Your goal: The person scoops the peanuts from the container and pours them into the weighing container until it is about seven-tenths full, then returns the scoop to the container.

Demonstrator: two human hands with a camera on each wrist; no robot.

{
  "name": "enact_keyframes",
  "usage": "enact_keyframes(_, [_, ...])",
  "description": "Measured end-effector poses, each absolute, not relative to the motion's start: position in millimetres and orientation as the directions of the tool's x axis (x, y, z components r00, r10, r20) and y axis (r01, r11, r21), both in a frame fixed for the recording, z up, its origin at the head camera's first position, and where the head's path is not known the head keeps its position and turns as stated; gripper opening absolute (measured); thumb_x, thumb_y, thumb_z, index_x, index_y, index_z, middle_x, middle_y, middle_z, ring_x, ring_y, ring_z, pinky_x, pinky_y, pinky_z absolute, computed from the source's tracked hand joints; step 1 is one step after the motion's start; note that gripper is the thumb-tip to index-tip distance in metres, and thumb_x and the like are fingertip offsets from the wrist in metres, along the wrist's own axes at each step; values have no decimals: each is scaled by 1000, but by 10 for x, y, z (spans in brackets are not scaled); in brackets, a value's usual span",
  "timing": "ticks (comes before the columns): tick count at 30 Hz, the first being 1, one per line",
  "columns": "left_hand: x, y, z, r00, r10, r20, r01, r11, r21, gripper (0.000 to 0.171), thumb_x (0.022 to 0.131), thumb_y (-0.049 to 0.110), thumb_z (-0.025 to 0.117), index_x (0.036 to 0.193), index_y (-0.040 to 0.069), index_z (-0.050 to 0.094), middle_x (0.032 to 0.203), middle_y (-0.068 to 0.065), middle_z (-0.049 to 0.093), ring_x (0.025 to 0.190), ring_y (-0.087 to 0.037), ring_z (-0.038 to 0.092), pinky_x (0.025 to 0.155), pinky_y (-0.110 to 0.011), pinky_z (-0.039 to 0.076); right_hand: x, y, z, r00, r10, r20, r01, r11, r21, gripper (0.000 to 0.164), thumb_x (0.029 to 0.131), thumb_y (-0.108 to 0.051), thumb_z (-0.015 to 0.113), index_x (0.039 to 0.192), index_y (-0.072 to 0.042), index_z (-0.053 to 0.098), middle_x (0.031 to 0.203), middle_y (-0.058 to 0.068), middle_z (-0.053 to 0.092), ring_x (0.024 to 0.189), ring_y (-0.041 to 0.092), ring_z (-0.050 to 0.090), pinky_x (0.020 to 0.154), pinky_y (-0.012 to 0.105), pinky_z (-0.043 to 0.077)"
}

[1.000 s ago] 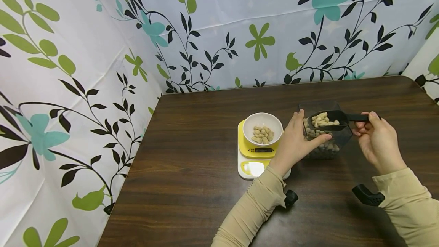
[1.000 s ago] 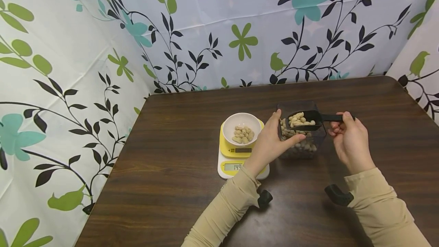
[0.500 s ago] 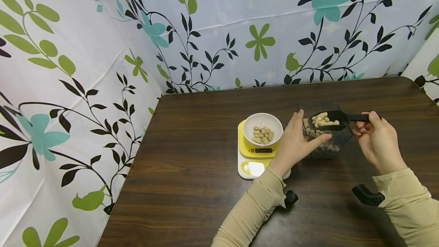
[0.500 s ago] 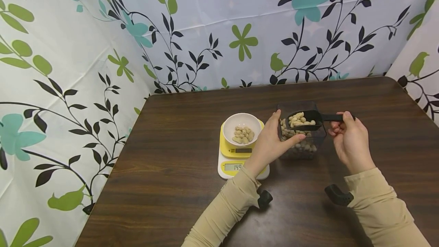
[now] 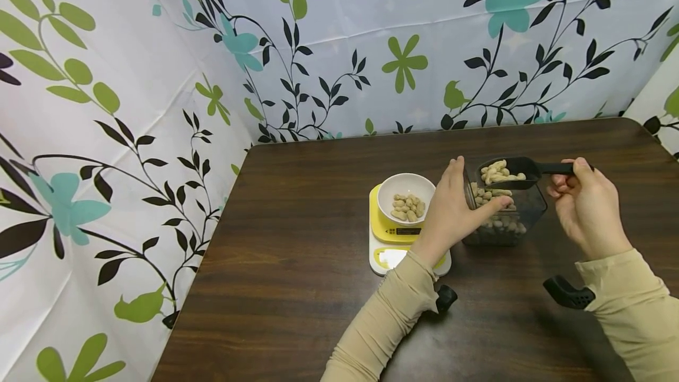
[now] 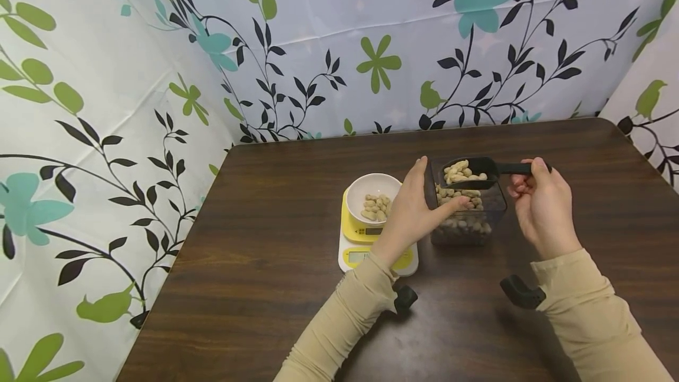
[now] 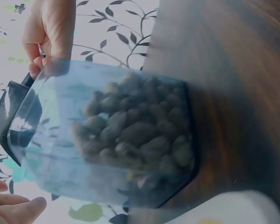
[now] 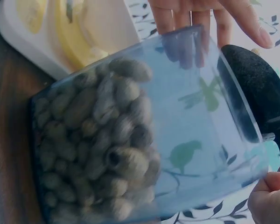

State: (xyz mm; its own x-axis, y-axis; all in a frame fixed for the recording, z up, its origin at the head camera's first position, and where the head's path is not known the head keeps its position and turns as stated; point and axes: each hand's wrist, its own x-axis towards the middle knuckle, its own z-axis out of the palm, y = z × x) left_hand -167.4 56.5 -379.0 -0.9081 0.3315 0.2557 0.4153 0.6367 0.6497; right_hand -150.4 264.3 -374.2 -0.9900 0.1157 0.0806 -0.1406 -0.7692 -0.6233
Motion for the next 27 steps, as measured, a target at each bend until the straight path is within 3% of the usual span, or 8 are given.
enact_keyframes(15, [-1758,201,-3621,-921,253,296,383,719,579,103,73,68,62,151,23,12,156,0,19,142,-20,27,107,-41,39,-1629,2254,-3492,-992,99,79,-125,-667,-734,22,96,-25,48,104,-5,43,84,4,40,75,14,35,64,25,24])
enact_keyframes(20, [-1793,22,-3636,-938,211,276,339,726,598,104,72,67,64,151,22,13,156,-1,19,141,-24,29,111,-43,33,-1656,2109,-3478,-996,60,69,-92,-636,-766,25,94,-26,50,107,-6,41,86,3,40,78,13,37,64,23,30])
enact_keyframes(27, [-1836,-205,-3741,-943,150,297,313,708,633,106,70,66,67,151,23,13,155,-2,21,140,-25,29,108,-48,35,-1665,1971,-3473,-1000,-5,16,-11,-504,-864,36,91,-30,55,111,-6,37,87,1,49,79,11,40,65,19,39])
